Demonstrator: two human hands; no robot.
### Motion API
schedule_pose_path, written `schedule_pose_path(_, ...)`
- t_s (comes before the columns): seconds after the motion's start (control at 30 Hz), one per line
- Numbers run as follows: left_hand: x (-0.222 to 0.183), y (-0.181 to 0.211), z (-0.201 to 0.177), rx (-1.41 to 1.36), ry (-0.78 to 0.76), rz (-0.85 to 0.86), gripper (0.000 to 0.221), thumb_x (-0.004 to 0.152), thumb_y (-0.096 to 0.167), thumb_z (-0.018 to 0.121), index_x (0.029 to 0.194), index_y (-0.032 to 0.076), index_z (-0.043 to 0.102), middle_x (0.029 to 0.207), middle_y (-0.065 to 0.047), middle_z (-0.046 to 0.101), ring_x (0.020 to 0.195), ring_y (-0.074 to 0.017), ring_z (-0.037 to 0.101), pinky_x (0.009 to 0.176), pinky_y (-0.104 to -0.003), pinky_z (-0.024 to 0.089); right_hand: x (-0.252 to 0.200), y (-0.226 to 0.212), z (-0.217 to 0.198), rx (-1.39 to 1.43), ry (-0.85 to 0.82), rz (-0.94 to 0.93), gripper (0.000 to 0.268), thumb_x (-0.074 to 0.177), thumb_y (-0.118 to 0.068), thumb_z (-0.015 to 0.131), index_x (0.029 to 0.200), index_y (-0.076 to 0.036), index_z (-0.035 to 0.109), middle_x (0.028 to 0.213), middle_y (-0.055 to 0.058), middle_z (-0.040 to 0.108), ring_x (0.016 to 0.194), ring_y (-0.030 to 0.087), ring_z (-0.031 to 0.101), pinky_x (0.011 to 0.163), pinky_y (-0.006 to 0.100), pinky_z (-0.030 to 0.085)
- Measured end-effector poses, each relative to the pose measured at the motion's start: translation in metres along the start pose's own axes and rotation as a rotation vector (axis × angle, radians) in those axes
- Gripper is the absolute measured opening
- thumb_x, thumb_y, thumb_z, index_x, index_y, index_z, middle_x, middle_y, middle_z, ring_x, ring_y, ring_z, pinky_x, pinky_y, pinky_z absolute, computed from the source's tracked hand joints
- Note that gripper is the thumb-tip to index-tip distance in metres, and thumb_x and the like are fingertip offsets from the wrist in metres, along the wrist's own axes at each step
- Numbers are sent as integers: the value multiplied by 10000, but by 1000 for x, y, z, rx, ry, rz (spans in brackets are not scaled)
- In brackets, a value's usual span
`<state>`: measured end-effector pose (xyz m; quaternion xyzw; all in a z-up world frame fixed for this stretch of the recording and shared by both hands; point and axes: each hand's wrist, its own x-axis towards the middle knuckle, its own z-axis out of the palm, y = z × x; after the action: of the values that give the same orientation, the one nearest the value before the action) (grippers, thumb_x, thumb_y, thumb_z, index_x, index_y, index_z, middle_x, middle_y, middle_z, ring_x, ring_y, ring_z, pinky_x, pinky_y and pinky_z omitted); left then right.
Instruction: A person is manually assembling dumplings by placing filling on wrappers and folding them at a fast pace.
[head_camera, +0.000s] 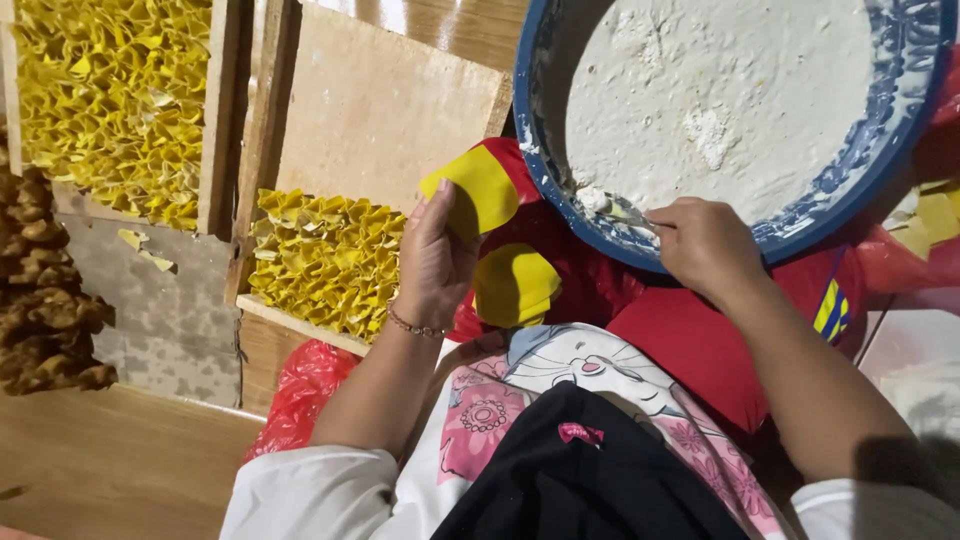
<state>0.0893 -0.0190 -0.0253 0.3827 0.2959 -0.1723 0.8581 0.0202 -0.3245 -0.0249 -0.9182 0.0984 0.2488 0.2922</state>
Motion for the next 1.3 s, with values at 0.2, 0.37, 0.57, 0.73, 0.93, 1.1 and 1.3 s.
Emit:
schedule_pose_path(0.2, 1, -19, 11, 2, -12, -14, 254, 966, 197, 685, 755, 90, 593, 593, -45, 608, 574, -162, 669, 737, -337, 572, -21, 7, -13, 364, -5, 120, 243, 915, 4, 693, 1119, -69, 804, 684, 193, 711, 583, 232, 661, 549, 369, 535)
schedule_pose_path(0.37, -20, -33, 50, 28, -9, -58, 251, 980, 190, 654, 759, 88, 591, 579, -23, 536, 529, -116, 563, 610, -253, 465, -38, -31, -1, 654, 203, -15, 231, 932, 57, 701, 1134, -24, 781, 836, 167, 726, 635, 174, 667, 559, 301, 570)
schedule_pose_path(0.57, -20, -47, 63, -124, 17, -273, 277, 1002, 305, 652, 1027, 31, 614, 904, -151, 701, 732, -275, 720, 764, -428, 580, -39, -62, 26, 565, 613, -334, 188, 940, 117, 746, 1104, 38, 792, 993, 178, 740, 761, 273, 736, 663, 365, 606)
schedule_pose_path(0.73, -2, -52, 32, -209, -41, -261, 361, 1030, 275, 617, 1154, -64, 605, 1036, -248, 697, 835, -375, 747, 754, -472, 641, -40, -58, 34, 484, 743, -469, 188, 905, 127, 794, 1054, 16, 820, 949, 154, 746, 816, 296, 733, 743, 394, 587)
schedule_pose_path(0.93, -26, 4, 71, 7, 13, -105, 324, 977, 321, 646, 711, 155, 565, 614, 73, 429, 574, -59, 399, 649, -268, 347, -39, -56, 12, 435, 766, -497, 191, 916, 120, 792, 1077, 20, 816, 966, 155, 736, 846, 302, 725, 753, 406, 578)
schedule_pose_path(1.1, -26, 6, 71, 33, -234, -171, 304, 955, 223, 686, 693, 81, 626, 507, -52, 533, 410, -106, 535, 435, -181, 417, -28, -72, -11, 439, 813, -643, 191, 868, 191, 831, 991, 46, 816, 897, 175, 727, 773, 323, 721, 692, 402, 572)
schedule_pose_path(1.3, -8, -16, 56, -80, -278, -275, 238, 989, 227, 664, 914, 1, 657, 829, -216, 713, 715, -339, 753, 732, -454, 627, -29, -61, -15, 371, 864, -644, 182, 882, 188, 816, 1005, 55, 810, 885, 178, 714, 775, 346, 719, 663, 421, 568)
